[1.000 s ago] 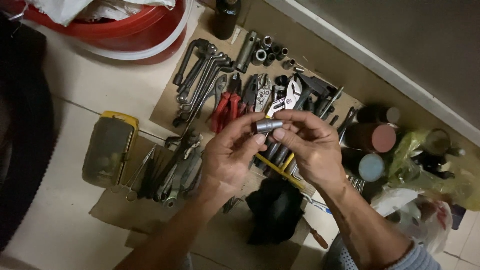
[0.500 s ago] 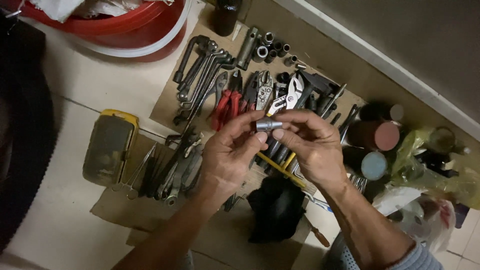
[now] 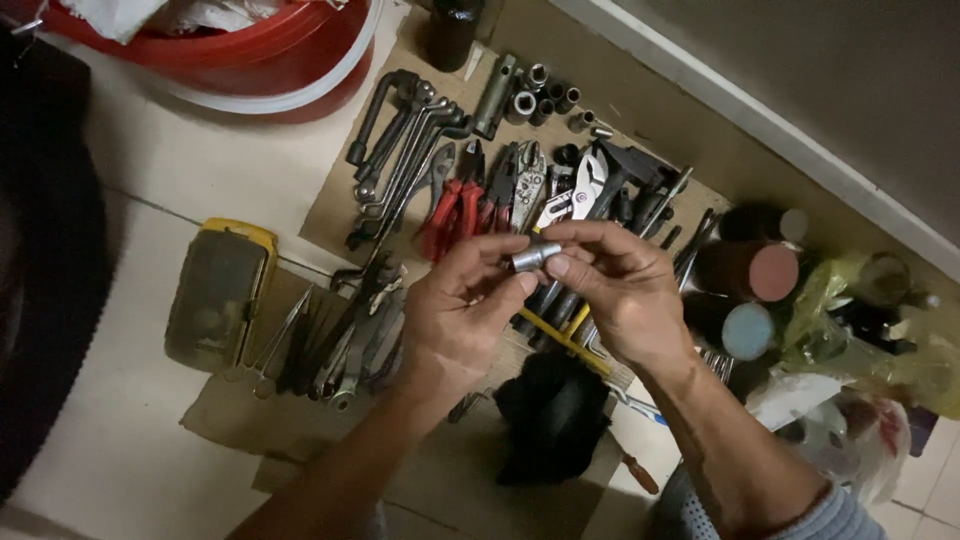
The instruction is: The person sits on a stool and organizes various tools laid out on the floor. They pick up socket bits, wipe them with a black cloth, and place them into a yellow socket set case. They also handle a screwdriver and other small metal parts, arranging them on the floor.
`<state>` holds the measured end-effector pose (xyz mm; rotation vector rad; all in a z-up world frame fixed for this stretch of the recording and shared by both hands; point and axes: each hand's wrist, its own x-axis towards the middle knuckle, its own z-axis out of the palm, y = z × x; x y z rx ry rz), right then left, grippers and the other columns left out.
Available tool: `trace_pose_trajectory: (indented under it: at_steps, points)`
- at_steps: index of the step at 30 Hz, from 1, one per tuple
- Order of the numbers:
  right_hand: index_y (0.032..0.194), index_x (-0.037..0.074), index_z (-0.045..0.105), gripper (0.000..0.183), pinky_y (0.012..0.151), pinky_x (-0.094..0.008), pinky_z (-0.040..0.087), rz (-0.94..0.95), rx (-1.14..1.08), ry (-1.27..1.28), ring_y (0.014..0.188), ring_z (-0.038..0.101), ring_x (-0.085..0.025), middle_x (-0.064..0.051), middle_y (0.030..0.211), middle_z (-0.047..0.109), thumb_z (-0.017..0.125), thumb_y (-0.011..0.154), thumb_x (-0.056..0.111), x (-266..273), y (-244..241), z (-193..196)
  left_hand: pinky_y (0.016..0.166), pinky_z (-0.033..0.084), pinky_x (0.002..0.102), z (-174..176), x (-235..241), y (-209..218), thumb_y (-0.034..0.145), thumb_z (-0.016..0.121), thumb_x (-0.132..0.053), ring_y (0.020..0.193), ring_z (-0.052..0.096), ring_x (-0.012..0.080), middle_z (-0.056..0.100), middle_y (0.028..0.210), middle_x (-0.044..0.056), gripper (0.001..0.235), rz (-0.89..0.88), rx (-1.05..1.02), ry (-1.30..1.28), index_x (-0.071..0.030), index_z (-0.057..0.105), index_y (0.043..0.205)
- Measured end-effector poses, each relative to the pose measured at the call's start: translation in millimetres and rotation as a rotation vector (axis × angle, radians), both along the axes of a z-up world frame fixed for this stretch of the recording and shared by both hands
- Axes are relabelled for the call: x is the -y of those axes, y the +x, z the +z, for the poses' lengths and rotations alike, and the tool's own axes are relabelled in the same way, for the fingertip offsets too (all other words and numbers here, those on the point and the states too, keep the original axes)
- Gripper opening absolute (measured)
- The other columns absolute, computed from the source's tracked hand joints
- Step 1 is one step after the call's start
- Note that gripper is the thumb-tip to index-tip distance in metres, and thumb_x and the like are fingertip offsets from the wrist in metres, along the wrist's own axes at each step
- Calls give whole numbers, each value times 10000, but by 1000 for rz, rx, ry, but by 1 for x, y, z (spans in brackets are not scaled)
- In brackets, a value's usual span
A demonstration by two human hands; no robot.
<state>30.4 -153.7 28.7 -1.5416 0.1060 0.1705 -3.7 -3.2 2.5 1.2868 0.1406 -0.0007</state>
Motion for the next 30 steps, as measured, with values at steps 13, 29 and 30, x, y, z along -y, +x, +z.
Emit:
trace_pose_trajectory:
  at_steps: [13, 29, 30]
  points:
    - [1145, -31, 683, 228, 532, -307, 477, 135, 298, -923, 630, 587, -203, -157, 937, 706, 659, 943, 72, 41, 100, -47, 519, 576, 222, 5, -32, -26, 857, 692, -163, 725, 767, 120, 826, 901, 50, 289, -222, -488, 322, -112, 764, 1133]
    - [1000, 1, 635, 224, 584, -466, 538, 274, 347, -1448, 631, 619, -339, -194, 866, 657, 697, 885, 183, 40, 164, -153, 630, 599, 263, -18, -59, -49, 817, 722, -107, 681, 756, 153, 832, 829, 90, 301, -136, -668, 290, -62, 809, 1101]
    - [1034, -2, 643, 341, 623, -504, 538, 262, 311, -1435, 674, 649, -390, -232, 904, 672, 735, 890, 292, 40, 164, -156, 600, 550, 247, -20, -59, -50, 811, 739, -107, 651, 728, 139, 825, 764, 78, 297, -125, -663, 300, -69, 824, 1094]
